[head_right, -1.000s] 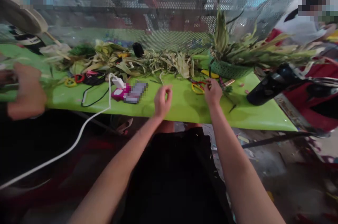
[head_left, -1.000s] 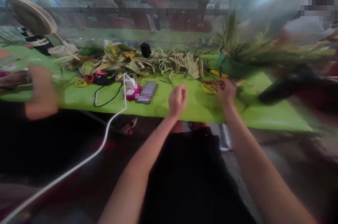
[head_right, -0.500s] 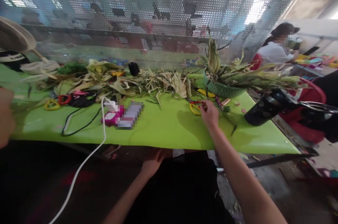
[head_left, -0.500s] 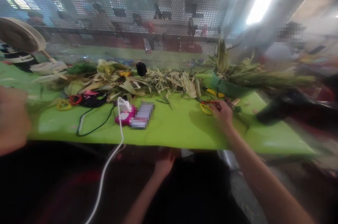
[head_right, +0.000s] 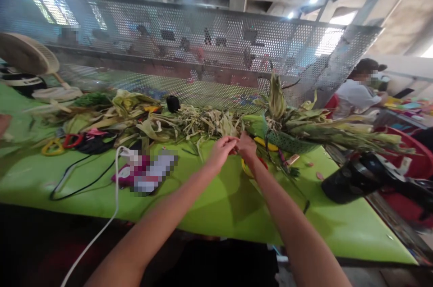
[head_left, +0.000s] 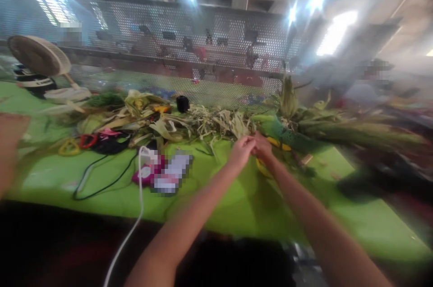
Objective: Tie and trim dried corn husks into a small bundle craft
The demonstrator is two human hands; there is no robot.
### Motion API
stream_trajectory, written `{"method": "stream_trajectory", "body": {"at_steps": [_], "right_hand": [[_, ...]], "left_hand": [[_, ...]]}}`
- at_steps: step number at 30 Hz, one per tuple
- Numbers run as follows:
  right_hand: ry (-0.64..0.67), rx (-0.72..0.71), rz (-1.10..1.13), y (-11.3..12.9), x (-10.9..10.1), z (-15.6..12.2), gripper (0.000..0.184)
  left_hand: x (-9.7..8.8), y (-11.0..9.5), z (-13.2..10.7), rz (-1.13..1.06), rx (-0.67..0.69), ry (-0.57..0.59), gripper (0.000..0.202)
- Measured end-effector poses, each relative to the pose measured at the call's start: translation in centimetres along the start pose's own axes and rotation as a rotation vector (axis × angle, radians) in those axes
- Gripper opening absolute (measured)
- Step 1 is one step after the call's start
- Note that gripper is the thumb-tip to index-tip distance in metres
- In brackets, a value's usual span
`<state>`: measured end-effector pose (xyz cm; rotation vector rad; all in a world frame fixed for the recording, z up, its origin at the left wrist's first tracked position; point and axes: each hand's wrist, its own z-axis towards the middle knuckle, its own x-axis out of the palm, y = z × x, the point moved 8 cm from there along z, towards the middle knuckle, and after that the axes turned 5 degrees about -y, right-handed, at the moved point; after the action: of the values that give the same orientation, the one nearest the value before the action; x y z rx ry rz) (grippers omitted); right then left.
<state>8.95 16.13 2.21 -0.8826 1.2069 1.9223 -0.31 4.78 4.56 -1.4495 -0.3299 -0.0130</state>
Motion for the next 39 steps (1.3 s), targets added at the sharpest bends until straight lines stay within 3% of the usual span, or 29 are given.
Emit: {"method": "stream_trajectory", "body": {"at_steps": [3,7,9,13,15,19,22,29,33,39], "right_hand": [[-0.023,0.086,0.080,-1.0,0.7,1.0,0.053],[0.017,0.134,0.415,-1.9,0.5,1.2,0.037],[0.061,0.106,0.554,-1.6,-0.1,0.5,0.027],[0.137,0.014,0.856,0.1,-1.4,-2.3,0.027],[0.130,-0.036,0.844,0.9,-1.9,-3.5,0.028],[0.112,-0.104,0.779,2.0,-2.6,-4.8,0.028],[0.140,-0.041,0.857,2.1,-3.1,-4.9,0.028],[0.195,0.219,1.117,0.4,-3.9,-4.5,0.034],[0.241,0.206,1.177,0.6,-3.5,-4.6,0.034],[0.227,0.195,1.205,0.9,-3.4,-4.7,0.036]], "left_hand": [[-2.2,3.4,3.2,0.000,-0.082,-0.171,0.008],[-4.4,5.1,3.7,0.039,-0.157,-0.189,0.014],[-4.7,4.8,3.5,0.044,-0.141,-0.164,0.021],[-3.6,4.2,3.6,0.044,-0.041,-0.063,0.031],[-3.2,4.0,3.7,0.051,0.039,-0.039,0.030],[-3.6,3.8,3.6,0.071,0.109,-0.097,0.024],[-3.4,3.5,3.4,0.038,0.087,-0.068,0.023],[-1.0,3.9,2.6,0.112,0.032,0.195,0.031],[-1.2,3.6,2.5,0.088,0.044,0.151,0.036],[-2.0,2.1,2.3,0.027,0.083,0.017,0.022]]}}
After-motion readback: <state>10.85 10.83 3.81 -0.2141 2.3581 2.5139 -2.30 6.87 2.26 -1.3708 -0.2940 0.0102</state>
